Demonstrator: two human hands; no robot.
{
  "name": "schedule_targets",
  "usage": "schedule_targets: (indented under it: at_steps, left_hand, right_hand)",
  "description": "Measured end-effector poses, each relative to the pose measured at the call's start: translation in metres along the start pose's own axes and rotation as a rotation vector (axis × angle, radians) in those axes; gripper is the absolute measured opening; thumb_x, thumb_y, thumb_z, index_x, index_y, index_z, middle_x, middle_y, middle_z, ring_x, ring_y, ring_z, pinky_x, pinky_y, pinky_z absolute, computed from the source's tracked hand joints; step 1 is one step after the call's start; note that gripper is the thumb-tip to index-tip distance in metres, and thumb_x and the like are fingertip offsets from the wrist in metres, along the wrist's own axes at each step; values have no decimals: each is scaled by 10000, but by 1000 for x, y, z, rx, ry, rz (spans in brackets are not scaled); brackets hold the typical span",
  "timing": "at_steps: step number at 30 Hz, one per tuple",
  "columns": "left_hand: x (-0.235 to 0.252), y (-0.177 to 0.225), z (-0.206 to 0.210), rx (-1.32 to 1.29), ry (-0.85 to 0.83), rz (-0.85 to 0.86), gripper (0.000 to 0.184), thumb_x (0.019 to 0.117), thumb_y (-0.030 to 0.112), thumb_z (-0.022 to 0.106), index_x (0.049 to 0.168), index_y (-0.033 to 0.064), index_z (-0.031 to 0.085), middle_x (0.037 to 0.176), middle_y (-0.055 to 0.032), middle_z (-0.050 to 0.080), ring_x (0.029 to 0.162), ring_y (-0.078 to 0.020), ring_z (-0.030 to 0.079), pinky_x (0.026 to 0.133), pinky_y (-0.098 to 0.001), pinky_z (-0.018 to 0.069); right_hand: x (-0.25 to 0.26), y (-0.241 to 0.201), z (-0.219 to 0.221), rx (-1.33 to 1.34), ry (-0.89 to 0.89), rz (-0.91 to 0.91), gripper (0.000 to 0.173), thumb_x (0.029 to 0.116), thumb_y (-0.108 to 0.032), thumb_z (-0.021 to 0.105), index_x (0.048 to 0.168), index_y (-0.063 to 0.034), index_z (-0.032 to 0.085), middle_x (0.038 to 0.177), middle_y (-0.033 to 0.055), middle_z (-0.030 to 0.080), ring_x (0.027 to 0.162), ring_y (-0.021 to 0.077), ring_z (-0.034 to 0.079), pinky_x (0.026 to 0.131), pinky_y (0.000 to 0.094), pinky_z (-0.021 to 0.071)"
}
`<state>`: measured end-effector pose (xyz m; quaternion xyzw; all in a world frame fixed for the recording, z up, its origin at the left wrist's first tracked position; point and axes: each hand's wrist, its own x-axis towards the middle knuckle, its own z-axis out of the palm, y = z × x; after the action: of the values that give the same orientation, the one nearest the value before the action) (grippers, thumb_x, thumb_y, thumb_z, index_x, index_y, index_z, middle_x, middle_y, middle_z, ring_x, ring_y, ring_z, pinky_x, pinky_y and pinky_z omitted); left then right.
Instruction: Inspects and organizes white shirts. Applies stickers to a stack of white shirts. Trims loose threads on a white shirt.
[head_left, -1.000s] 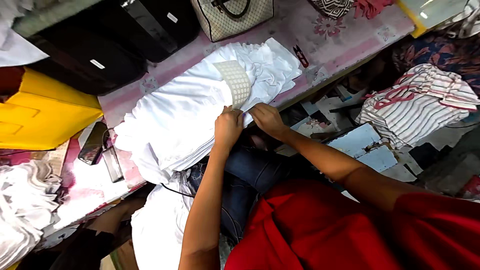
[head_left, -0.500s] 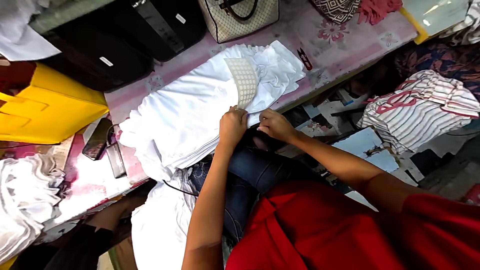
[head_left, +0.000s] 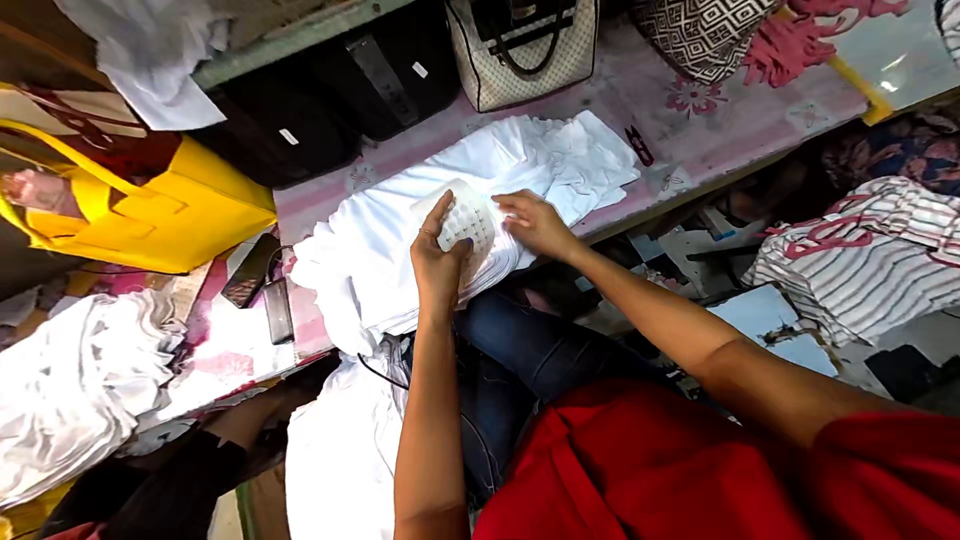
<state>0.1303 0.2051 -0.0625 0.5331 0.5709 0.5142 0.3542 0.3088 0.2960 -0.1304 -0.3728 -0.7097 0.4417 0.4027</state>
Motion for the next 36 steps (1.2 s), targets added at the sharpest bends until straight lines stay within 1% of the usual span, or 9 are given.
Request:
schedule_targets:
  at_steps: [2,6,8,15,20,23,26,30,36]
  left_hand:
    - [0,-6,0,-40,-15,-49,782,807,-166,581,1518,151,508,1442,-86,597,1024,-183,695,784,-375,601]
    - [1,-15,3,-33,-8,-113,671,853,-167,556,1461,115,569,1423,-76,616,1025,-157,696,802,-352,593]
    - [0,-13,7,-27,-18,-130,657,859,-166,556,1451,117,580,1412,-73,623,986,-141,698,772,-331,590]
    - [2,-4,18,-11,-75,-38,631,859,-169,566,1440,78,582,1419,-81,624,1120,-149,680,906,-344,579]
    - [4,1,22,35,-124,-39,626,864,-161,558,1439,87,586,1379,-83,648,1056,-141,696,867,-339,585]
    - [7,4,29,101,-150,-43,592,871,-140,561,1422,73,595,1382,-85,649,1078,-149,693,879,-351,579]
    - [9,3,35,139,-173,-29,578,869,-138,553,1406,70,611,1375,-85,656,1073,-163,698,867,-367,583]
    - [11,5,38,163,-188,-41,595,860,-145,560,1407,82,612,1348,-84,672,1029,-160,706,837,-364,588]
    - [14,5,41,210,-223,-18,571,860,-140,558,1383,78,629,1321,-92,686,1036,-170,710,849,-386,588]
  right_hand:
    - [0,7,14,-39,-43,-22,411,924,8,651,1334,39,643,1325,237,631,1166,298,654,1007,407,545]
    - [-9,-18,17,-116,219,-240,268,938,18,638,1194,44,716,1213,199,692,1096,248,695,966,369,578]
    - [-16,-33,13,-220,214,-317,229,910,32,687,1133,40,738,1180,195,703,1074,262,705,943,370,585]
    - [-27,-36,2,-377,135,-361,184,915,-25,726,1094,9,752,1144,152,699,964,228,710,838,341,601]
    - [-30,-30,-12,-360,128,-390,142,932,-21,693,1057,4,756,1108,146,730,985,224,727,879,344,598]
    - [-25,-34,-20,-323,156,-351,113,926,22,667,981,34,765,1050,181,755,982,271,748,891,381,602]
    - [-24,-32,-29,-340,113,-346,118,939,2,665,1002,45,755,1075,187,747,1015,276,740,919,380,594]
    - [-24,-30,-39,-338,58,-369,117,925,-1,686,1007,45,755,1052,176,752,977,265,745,899,372,598]
    - [-17,-17,-43,-300,50,-364,155,965,-19,617,991,47,756,1003,176,760,933,265,750,867,399,599]
